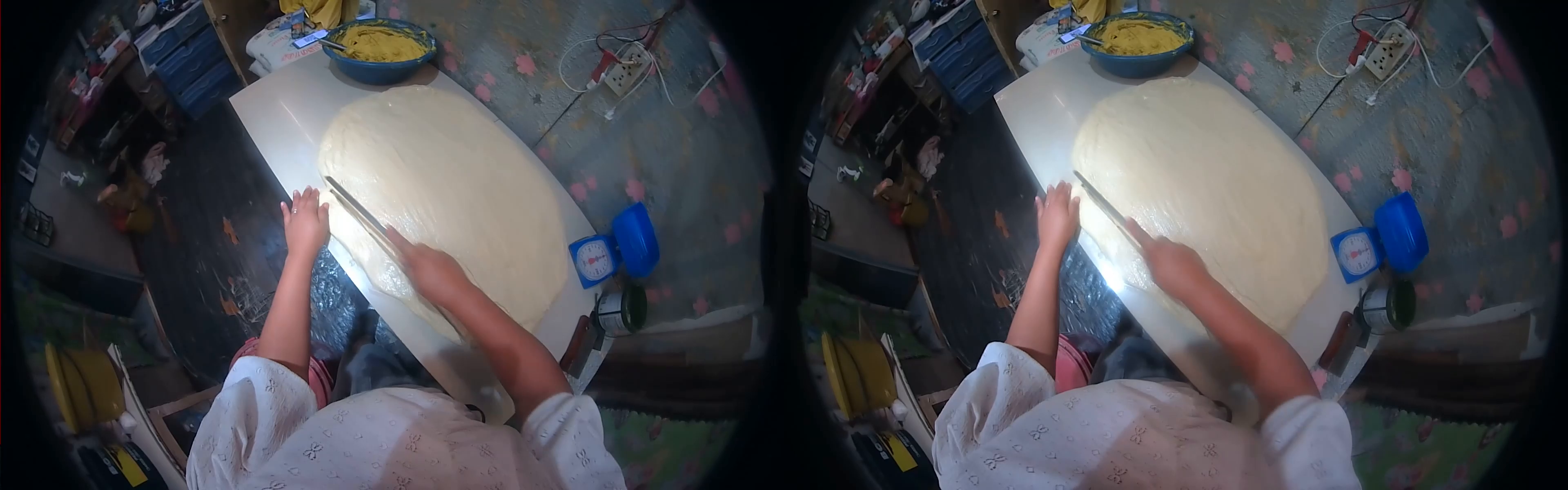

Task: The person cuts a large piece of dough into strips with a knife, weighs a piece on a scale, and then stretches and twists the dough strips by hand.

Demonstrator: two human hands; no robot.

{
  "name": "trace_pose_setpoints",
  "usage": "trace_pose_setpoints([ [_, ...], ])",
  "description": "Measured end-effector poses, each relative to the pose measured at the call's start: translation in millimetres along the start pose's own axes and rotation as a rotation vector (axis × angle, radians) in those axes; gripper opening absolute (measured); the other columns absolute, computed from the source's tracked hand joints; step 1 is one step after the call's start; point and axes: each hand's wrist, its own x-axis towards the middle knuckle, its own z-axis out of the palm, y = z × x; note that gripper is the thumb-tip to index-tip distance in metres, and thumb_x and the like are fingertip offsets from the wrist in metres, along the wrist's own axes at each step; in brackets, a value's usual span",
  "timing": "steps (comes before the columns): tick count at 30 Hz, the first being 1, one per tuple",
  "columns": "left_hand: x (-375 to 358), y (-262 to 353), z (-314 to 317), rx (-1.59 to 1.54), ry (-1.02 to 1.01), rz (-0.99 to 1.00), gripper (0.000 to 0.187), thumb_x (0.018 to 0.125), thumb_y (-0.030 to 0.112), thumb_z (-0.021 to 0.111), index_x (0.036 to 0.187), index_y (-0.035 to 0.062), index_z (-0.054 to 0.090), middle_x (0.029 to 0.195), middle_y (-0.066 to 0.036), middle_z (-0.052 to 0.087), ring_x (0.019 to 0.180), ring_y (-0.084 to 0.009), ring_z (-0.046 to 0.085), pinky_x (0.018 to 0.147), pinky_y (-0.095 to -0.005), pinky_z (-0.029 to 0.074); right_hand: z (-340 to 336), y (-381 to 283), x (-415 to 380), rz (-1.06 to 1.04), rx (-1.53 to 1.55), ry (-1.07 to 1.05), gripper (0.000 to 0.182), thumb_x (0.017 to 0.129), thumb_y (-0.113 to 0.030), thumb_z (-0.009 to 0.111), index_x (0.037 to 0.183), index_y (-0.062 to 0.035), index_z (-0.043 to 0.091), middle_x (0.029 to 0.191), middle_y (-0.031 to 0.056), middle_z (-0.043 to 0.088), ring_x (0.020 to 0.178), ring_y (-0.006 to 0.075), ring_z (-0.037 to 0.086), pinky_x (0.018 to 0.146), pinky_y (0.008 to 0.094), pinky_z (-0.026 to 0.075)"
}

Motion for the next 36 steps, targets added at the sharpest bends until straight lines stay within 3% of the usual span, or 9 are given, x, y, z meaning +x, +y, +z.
trace_pose_setpoints([
  [2, -3.9, 5.6, -0.4, 0.079, -0.004, -0.021, 0.044, 0.091, 0.025, 0.046, 0.128, 0.0027, 0.048, 0.137, -0.014, 0.044, 0.132, -0.0305, 0.034, 0.111, -0.0496, 0.017, 14.5, -10.0, 46.5, -0.04, 0.01, 0.021, 0.052, 0.094, -0.017, 0.038, 0.144, -0.0221, 0.027, 0.091, 0.0184, 0.061, 0.083, 0.0339, 0.061, 0.073, 0.043, 0.049],
  [4, -7.7, 14.6, -0.9, -0.096, 0.154, 0.144, 0.043, 0.089, 0.024, 0.047, 0.126, 0.0012, 0.049, 0.136, -0.014, 0.045, 0.131, -0.0315, 0.035, 0.111, -0.0498, 0.017, 20.3, -16.1, 70.5, -0.035, 0.016, 0.025, 0.052, 0.094, -0.018, 0.039, 0.144, -0.0216, 0.027, 0.092, 0.0188, 0.061, 0.083, 0.0339, 0.061, 0.073, 0.0432, 0.049],
  [7, -18.2, 15.8, -2.4, -0.166, 0.023, 0.274, 0.039, 0.086, 0.025, 0.051, 0.119, 0.0047, 0.055, 0.128, -0.015, 0.051, 0.129, -0.0312, 0.038, 0.11, -0.0486, 0.021, 24.5, -14.9, 84.2, -0.029, 0.018, 0.023, 0.051, 0.093, -0.018, 0.04, 0.143, -0.021, 0.028, 0.091, 0.0188, 0.061, 0.082, 0.0338, 0.062, 0.073, 0.0433, 0.049],
  [21, -18.6, 1.0, 7.3, -0.124, 0.206, 0.167, 0.031, 0.084, 0.025, 0.056, 0.107, 0.0045, 0.06, 0.118, -0.014, 0.055, 0.121, -0.0304, 0.045, 0.107, -0.047, 0.026, 28.5, -29.8, 88.8, 0.035, -0.13, -0.014, 0.061, 0.087, -0.007, 0.039, 0.144, -0.022, 0.026, 0.092, 0.019, 0.062, 0.083, 0.0327, 0.063, 0.072, 0.0417, 0.05],
  [27, -19.2, -0.1, 10.9, -0.156, 0.21, 0.171, 0.031, 0.083, 0.024, 0.058, 0.106, 0.0037, 0.06, 0.117, -0.015, 0.056, 0.121, -0.0315, 0.046, 0.106, -0.0477, 0.027, 25.4, -1.0, -2.4, 0.11, -0.066, -0.089, 0.062, 0.086, -0.006, 0.038, 0.144, -0.0214, 0.024, 0.092, 0.0198, 0.061, 0.082, 0.0347, 0.062, 0.07, 0.0425, 0.05],
  [29, -21.6, -2.1, 11.7, -0.16, 0.207, 0.166, 0.031, 0.083, 0.024, 0.059, 0.106, 0.0037, 0.059, 0.117, -0.015, 0.056, 0.12, -0.0316, 0.046, 0.106, -0.0475, 0.027, 10.1, 1.6, -53.8, 0.221, -0.07, -0.284, 0.058, 0.089, -0.012, 0.038, 0.144, -0.023, 0.024, 0.095, 0.0203, 0.061, 0.083, 0.0359, 0.062, 0.07, 0.0435, 0.05],
  [31, -20.1, -1.3, 6.3, -0.177, 0.176, 0.162, 0.032, 0.082, 0.024, 0.059, 0.106, 0.0032, 0.059, 0.116, -0.016, 0.056, 0.12, -0.0326, 0.046, 0.107, -0.0472, 0.027, 8.7, 10.8, -114.0, 0.262, -0.095, -0.278, 0.058, 0.089, -0.018, 0.041, 0.144, -0.0255, 0.022, 0.096, 0.0195, 0.06, 0.082, 0.0366, 0.062, 0.07, 0.0445, 0.049],
  [33, -21.5, 0.1, 3.3, -0.199, 0.122, 0.145, 0.034, 0.082, 0.025, 0.059, 0.109, 0.0035, 0.059, 0.121, -0.016, 0.053, 0.121, -0.0324, 0.044, 0.107, -0.0464, 0.026, 4.8, 17.9, -166.5, 0.383, -0.128, -0.321, 0.06, 0.089, -0.022, 0.045, 0.144, -0.0282, 0.021, 0.092, 0.0155, 0.061, 0.08, 0.0352, 0.062, 0.068, 0.0436, 0.05],
  [36, -23.8, 6.4, -4.0, -0.313, 0.244, 0.109, 0.038, 0.083, 0.025, 0.058, 0.116, 0.0054, 0.058, 0.134, -0.015, 0.044, 0.126, -0.0302, 0.039, 0.107, -0.0452, 0.025, -18.8, 12.0, -244.7, 0.525, -0.115, -0.398, 0.056, 0.088, -0.02, 0.049, 0.141, -0.0301, 0.031, 0.09, 0.0133, 0.063, 0.078, 0.0325, 0.063, 0.067, 0.0414, 0.05],
])
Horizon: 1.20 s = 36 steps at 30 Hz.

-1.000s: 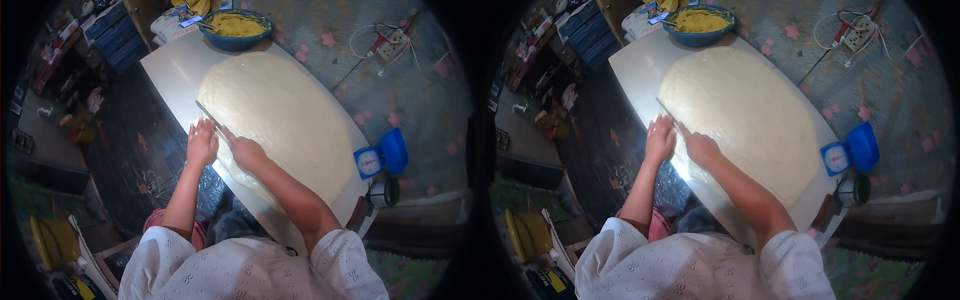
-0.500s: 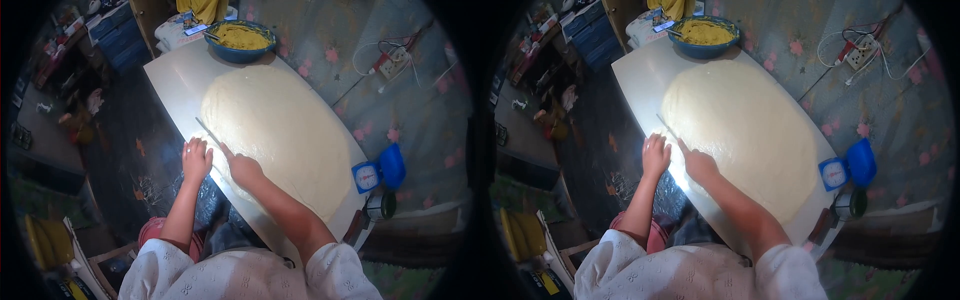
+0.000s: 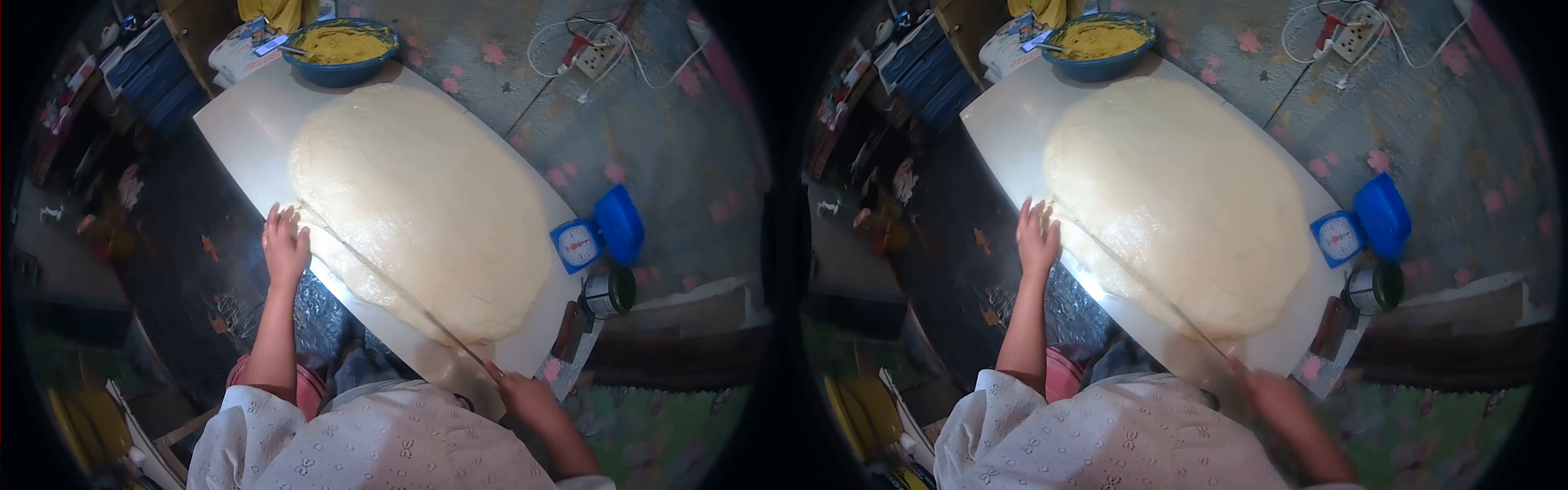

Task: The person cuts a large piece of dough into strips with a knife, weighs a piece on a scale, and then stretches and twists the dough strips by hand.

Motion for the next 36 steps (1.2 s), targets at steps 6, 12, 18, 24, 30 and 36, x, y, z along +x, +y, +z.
trace_pose_setpoints([
  [6, 29.1, 8.6, -3.7, 0.095, -0.111, -0.094, 0.042, 0.087, 0.024, 0.053, 0.123, 0.0021, 0.054, 0.136, -0.017, 0.043, 0.13, -0.0309, 0.035, 0.109, -0.0439, 0.021, -24.6, 47.6, -60.4, -0.043, 0.25, 0.024, 0.056, 0.082, -0.016, 0.053, 0.137, -0.0204, 0.042, 0.092, 0.0215, 0.062, 0.08, 0.0344, 0.062, 0.075, 0.0419, 0.049],
  [12, 56.5, 31.1, 33.1, 0.172, -0.304, 0.017, 0.059, 0.093, 0.032, 0.041, 0.137, -0.0045, 0.032, 0.146, -0.02, 0.028, 0.138, -0.0314, 0.021, 0.113, -0.0445, 0.012, -112.5, -56.8, 127.6, -0.246, 0.465, 0.389, 0.055, 0.084, -0.009, 0.049, 0.137, -0.0114, 0.032, 0.103, 0.0261, 0.059, 0.096, 0.0421, 0.057, 0.084, 0.0447, 0.045],
  [18, 64.3, 13.9, 39.3, 0.204, -0.376, -0.017, 0.06, 0.094, 0.032, 0.039, 0.138, -0.0079, 0.028, 0.146, -0.023, 0.024, 0.138, -0.0325, 0.021, 0.113, -0.046, 0.01, -162.8, -215.3, 295.4, -0.487, 0.182, 0.423, 0.06, 0.087, -0.008, 0.041, 0.144, -0.0215, 0.027, 0.098, 0.0217, 0.062, 0.09, 0.0347, 0.062, 0.079, 0.0428, 0.048],
  [24, 95.0, 20.3, 34.7, -0.384, -0.278, -0.333, 0.063, 0.097, 0.04, 0.026, 0.138, -0.0083, 0.028, 0.147, -0.024, 0.023, 0.139, -0.0319, 0.016, 0.113, -0.0443, 0.006, -154.2, -253.6, 365.6, -0.475, 0.026, 0.417, 0.059, 0.087, -0.01, 0.042, 0.143, -0.0209, 0.029, 0.096, 0.0159, 0.064, 0.088, 0.032, 0.063, 0.074, 0.0417, 0.05],
  [30, 89.2, 19.0, 55.2, 0.085, -0.389, -0.32, 0.067, 0.097, 0.045, 0.02, 0.141, -0.0053, 0.022, 0.15, -0.02, 0.018, 0.141, -0.0296, 0.012, 0.114, -0.0438, 0.004, -137.4, -196.0, 288.4, -0.403, -0.058, 0.368, 0.065, 0.085, -0.004, 0.04, 0.145, -0.0232, 0.022, 0.095, 0.0157, 0.064, 0.087, 0.0311, 0.063, 0.072, 0.0403, 0.05],
  [36, 89.6, 18.8, 59.4, 0.299, -0.403, -0.269, 0.067, 0.096, 0.046, 0.022, 0.142, -0.0037, 0.021, 0.15, -0.019, 0.018, 0.141, -0.0287, 0.013, 0.114, -0.0446, 0.007, -50.6, -68.2, 160.5, -0.209, -0.066, 0.257, 0.069, 0.085, -0.003, 0.038, 0.146, -0.0275, 0.017, 0.095, 0.0167, 0.062, 0.082, 0.0329, 0.063, 0.069, 0.0417, 0.051],
])
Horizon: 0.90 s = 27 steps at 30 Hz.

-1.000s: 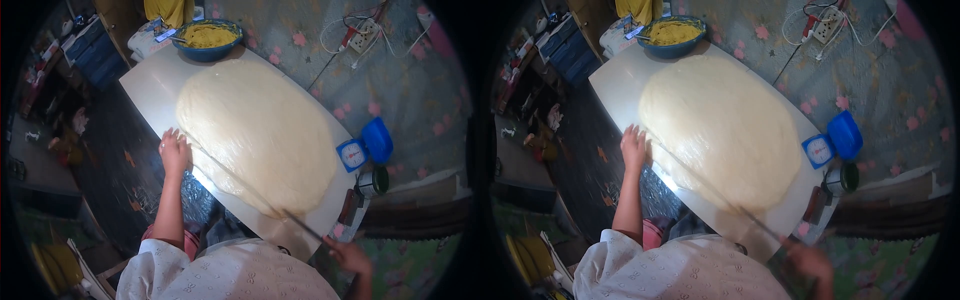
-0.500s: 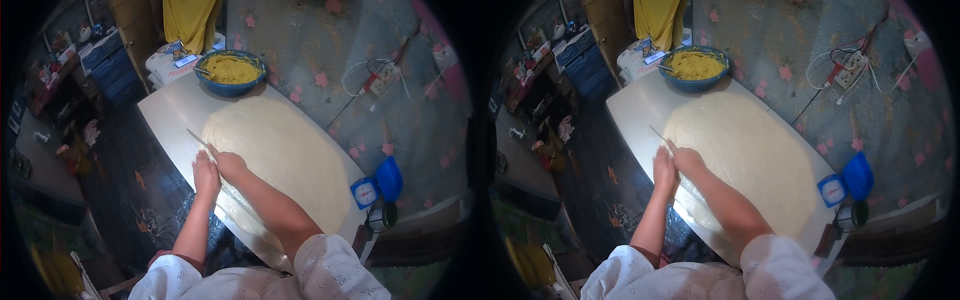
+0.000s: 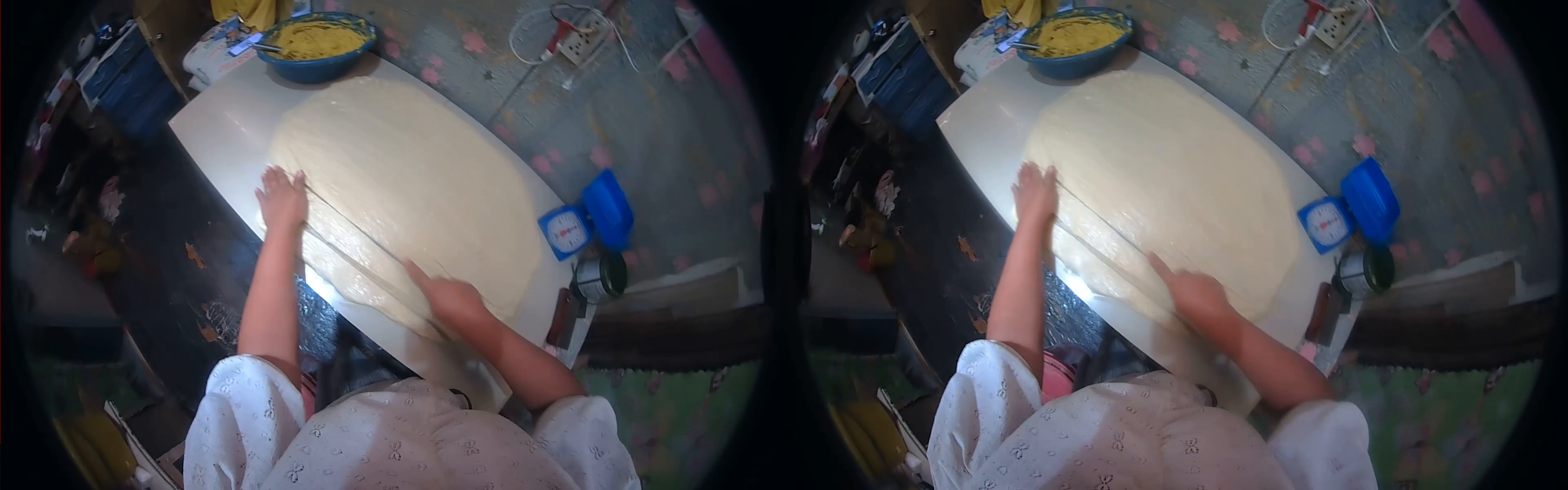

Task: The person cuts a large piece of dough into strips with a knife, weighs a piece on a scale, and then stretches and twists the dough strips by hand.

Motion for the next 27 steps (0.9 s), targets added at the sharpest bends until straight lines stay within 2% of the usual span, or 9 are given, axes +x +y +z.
trace_pose_setpoints([
  [3, 2.5, -2.0, 2.5, 0.001, 0.029, 0.003, 0.068, 0.096, 0.047, 0.023, 0.142, -0.0032, 0.022, 0.15, -0.019, 0.019, 0.141, -0.0287, 0.013, 0.113, -0.0456, 0.008, 63.8, 58.9, -102.4, 0.279, 0.092, -0.139, 0.072, 0.083, -0.006, 0.043, 0.146, -0.0279, 0.017, 0.092, 0.0167, 0.062, 0.075, 0.0344, 0.062, 0.064, 0.0431, 0.051],
  [7, 10.0, -11.6, 6.1, -0.022, 0.019, -0.012, 0.068, 0.096, 0.047, 0.025, 0.142, -0.0023, 0.023, 0.15, -0.019, 0.018, 0.141, -0.0292, 0.012, 0.113, -0.046, 0.008, 82.6, 75.5, -230.0, 0.329, 0.08, -0.178, 0.072, 0.082, -0.013, 0.052, 0.145, -0.0296, 0.021, 0.091, 0.0166, 0.063, 0.072, 0.0345, 0.063, 0.063, 0.0436, 0.051],
  [11, 28.8, -24.7, 13.6, -0.381, 0.043, -0.025, 0.064, 0.095, 0.044, 0.029, 0.136, -0.0044, 0.032, 0.142, -0.023, 0.032, 0.135, -0.0362, 0.025, 0.111, -0.0466, 0.014, 99.1, 105.0, -282.4, 0.336, 0.242, -0.147, 0.068, 0.083, -0.016, 0.057, 0.143, -0.0299, 0.028, 0.092, 0.0184, 0.064, 0.075, 0.0356, 0.063, 0.066, 0.0425, 0.051],
  [13, 18.4, -12.7, -10.6, -0.61, 0.077, -0.063, 0.059, 0.095, 0.041, 0.034, 0.129, -0.0064, 0.038, 0.133, -0.024, 0.044, 0.126, -0.0417, 0.036, 0.109, -0.0468, 0.017, 67.8, 105.0, -284.5, 0.339, 0.28, -0.142, 0.058, 0.086, -0.012, 0.047, 0.14, -0.0301, 0.035, 0.091, 0.0181, 0.063, 0.075, 0.0347, 0.064, 0.067, 0.0427, 0.05],
  [14, 15.3, -5.4, -22.7, -0.5, 0.076, -0.036, 0.059, 0.095, 0.04, 0.035, 0.131, -0.0059, 0.036, 0.136, -0.023, 0.041, 0.129, -0.0402, 0.033, 0.11, -0.0463, 0.016, 62.0, 106.5, -268.0, 0.322, 0.272, -0.128, 0.058, 0.086, -0.012, 0.047, 0.14, -0.0301, 0.035, 0.091, 0.0181, 0.063, 0.075, 0.0347, 0.064, 0.067, 0.0427, 0.05],
  [16, 14.1, 0.8, -24.0, -0.341, 0.115, 0.044, 0.06, 0.095, 0.038, 0.035, 0.136, -0.0049, 0.031, 0.141, -0.022, 0.034, 0.134, -0.0371, 0.026, 0.111, -0.0451, 0.014, 46.4, 104.1, -223.1, 0.18, 0.23, 0.226, 0.056, 0.088, -0.015, 0.047, 0.14, -0.0313, 0.034, 0.091, 0.0194, 0.064, 0.078, 0.038, 0.063, 0.07, 0.0439, 0.05],
  [18, 10.4, 12.2, -19.2, -0.285, 0.101, 0.123, 0.062, 0.096, 0.037, 0.033, 0.14, -0.0045, 0.024, 0.148, -0.022, 0.022, 0.14, -0.0328, 0.014, 0.113, -0.0436, 0.009, 6.5, 81.3, -133.9, 0.229, 0.214, 0.104, 0.055, 0.089, -0.016, 0.047, 0.14, -0.0317, 0.033, 0.091, 0.0199, 0.064, 0.079, 0.0392, 0.062, 0.072, 0.0445, 0.049],
  [21, 16.4, 19.0, -10.8, -0.182, 0.094, 0.189, 0.061, 0.096, 0.035, 0.034, 0.14, -0.0062, 0.024, 0.147, -0.022, 0.023, 0.139, -0.0325, 0.017, 0.113, -0.0447, 0.009, -32.2, 36.8, 26.1, -0.081, 0.263, 0.367, 0.057, 0.09, -0.012, 0.039, 0.143, -0.029, 0.027, 0.088, 0.0208, 0.063, 0.077, 0.0381, 0.061, 0.071, 0.0448, 0.049],
  [27, 22.6, 5.4, 1.0, -0.111, 0.053, 0.141, 0.059, 0.095, 0.031, 0.036, 0.14, -0.0058, 0.025, 0.147, -0.021, 0.025, 0.139, -0.0319, 0.018, 0.113, -0.0457, 0.012, -104.7, -89.2, 241.8, -0.228, 0.23, 0.247, 0.061, 0.088, -0.01, 0.041, 0.144, -0.0282, 0.027, 0.097, 0.0214, 0.063, 0.089, 0.0343, 0.062, 0.079, 0.0416, 0.048],
])
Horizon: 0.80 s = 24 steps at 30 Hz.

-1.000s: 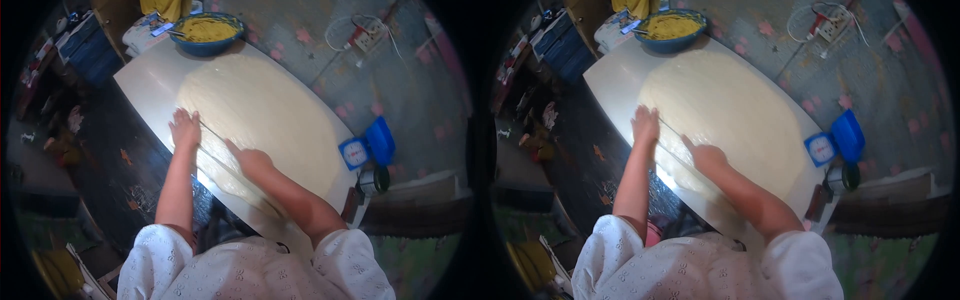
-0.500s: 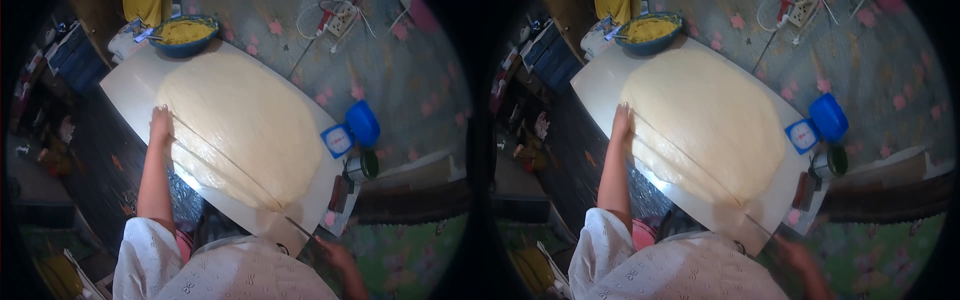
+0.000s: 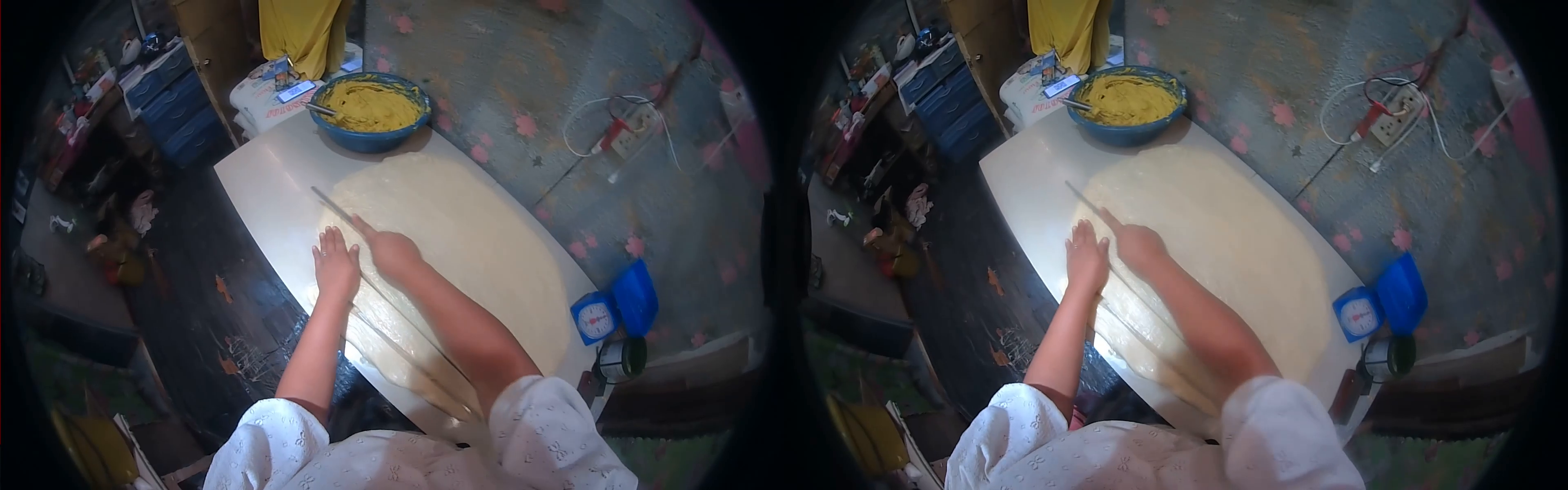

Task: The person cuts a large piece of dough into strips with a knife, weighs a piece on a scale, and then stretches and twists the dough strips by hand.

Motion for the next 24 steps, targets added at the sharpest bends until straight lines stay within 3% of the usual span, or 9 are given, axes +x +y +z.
trace_pose_setpoints([
  [2, 1.5, -1.1, -2.6, -0.01, -0.009, -0.014, 0.058, 0.095, 0.031, 0.036, 0.14, -0.0057, 0.025, 0.147, -0.02, 0.026, 0.138, -0.0316, 0.019, 0.113, -0.0458, 0.012, 11.9, -11.0, 28.2, -0.035, -0.044, -0.006, 0.06, 0.088, -0.011, 0.041, 0.144, -0.0281, 0.027, 0.098, 0.0196, 0.063, 0.09, 0.0333, 0.062, 0.079, 0.0414, 0.048],
  [4, 8.3, 1.5, -6.1, -0.32, 0.074, -0.119, 0.058, 0.096, 0.033, 0.032, 0.14, -0.0046, 0.025, 0.148, -0.019, 0.024, 0.139, -0.0311, 0.017, 0.113, -0.046, 0.01, 21.9, -8.7, 46.1, -0.065, -0.091, -0.013, 0.059, 0.088, -0.011, 0.041, 0.143, -0.0279, 0.028, 0.099, 0.0179, 0.064, 0.091, 0.0323, 0.062, 0.079, 0.0412, 0.048],
  [8, 21.2, -1.2, 0.3, -0.402, -0.068, -0.092, 0.059, 0.097, 0.037, 0.027, 0.141, -0.0032, 0.025, 0.149, -0.016, 0.022, 0.14, -0.0289, 0.014, 0.113, -0.0453, 0.007, 28.2, 12.4, 19.5, -0.044, -0.099, -0.004, 0.061, 0.087, -0.008, 0.043, 0.144, -0.0266, 0.027, 0.096, 0.0154, 0.064, 0.088, 0.0305, 0.063, 0.077, 0.041, 0.049],
  [10, 26.8, 4.6, 3.7, -0.099, -0.055, -0.096, 0.06, 0.097, 0.039, 0.023, 0.142, -0.0013, 0.025, 0.15, -0.014, 0.02, 0.141, -0.0265, 0.012, 0.114, -0.0445, 0.006, 4.6, 16.3, -33.4, 0.044, -0.191, -0.124, 0.063, 0.087, -0.004, 0.038, 0.145, -0.0273, 0.024, 0.093, 0.0153, 0.063, 0.086, 0.0309, 0.063, 0.074, 0.0408, 0.049],
  [11, 26.6, 7.1, 2.6, -0.025, -0.072, -0.096, 0.06, 0.097, 0.039, 0.024, 0.142, -0.0009, 0.025, 0.15, -0.013, 0.02, 0.141, -0.0258, 0.013, 0.114, -0.0442, 0.006, 0.5, 21.6, -62.7, 0.055, -0.19, -0.132, 0.058, 0.088, -0.005, 0.034, 0.143, -0.0211, 0.027, 0.092, 0.0161, 0.064, 0.085, 0.0308, 0.063, 0.073, 0.0415, 0.05],
  [12, 26.3, 7.5, 2.4, 0.05, -0.086, -0.097, 0.06, 0.097, 0.039, 0.025, 0.142, -0.0006, 0.025, 0.151, -0.013, 0.02, 0.141, -0.0252, 0.013, 0.114, -0.044, 0.006, 5.0, 34.9, -92.9, 0.098, -0.206, -0.132, 0.066, 0.085, -0.001, 0.037, 0.145, -0.0241, 0.023, 0.091, 0.0164, 0.063, 0.083, 0.0308, 0.062, 0.071, 0.0413, 0.05],
  [15, 28.3, -1.0, 11.4, 0.099, -0.038, -0.078, 0.06, 0.097, 0.04, 0.026, 0.142, -0.0004, 0.025, 0.15, -0.014, 0.021, 0.141, -0.0258, 0.014, 0.114, -0.0445, 0.009, -3.0, 61.8, -207.1, 0.266, -0.229, -0.248, 0.074, 0.081, 0.0, 0.041, 0.146, -0.0266, 0.018, 0.091, 0.0176, 0.062, 0.08, 0.0325, 0.062, 0.069, 0.0422, 0.049],
  [21, 39.3, -16.6, 19.6, 0.143, 0.018, -0.044, 0.061, 0.096, 0.041, 0.03, 0.14, -0.0011, 0.029, 0.149, -0.017, 0.024, 0.139, -0.0311, 0.018, 0.111, -0.0495, 0.013, 21.0, 92.8, -454.9, 0.582, -0.222, -0.286, 0.073, 0.079, -0.003, 0.046, 0.143, -0.0306, 0.026, 0.088, 0.0162, 0.063, 0.07, 0.0334, 0.063, 0.06, 0.0435, 0.05],
  [24, 43.3, -17.6, 18.7, 0.144, 0.009, -0.051, 0.062, 0.095, 0.042, 0.032, 0.139, -0.0016, 0.031, 0.148, -0.018, 0.025, 0.138, -0.0327, 0.019, 0.111, -0.0514, 0.014, 35.2, 84.3, -562.0, 0.734, -0.079, -0.222, 0.075, 0.078, 0.0, 0.048, 0.142, -0.0348, 0.029, 0.097, 0.0178, 0.062, 0.079, 0.0348, 0.063, 0.069, 0.0424, 0.05],
])
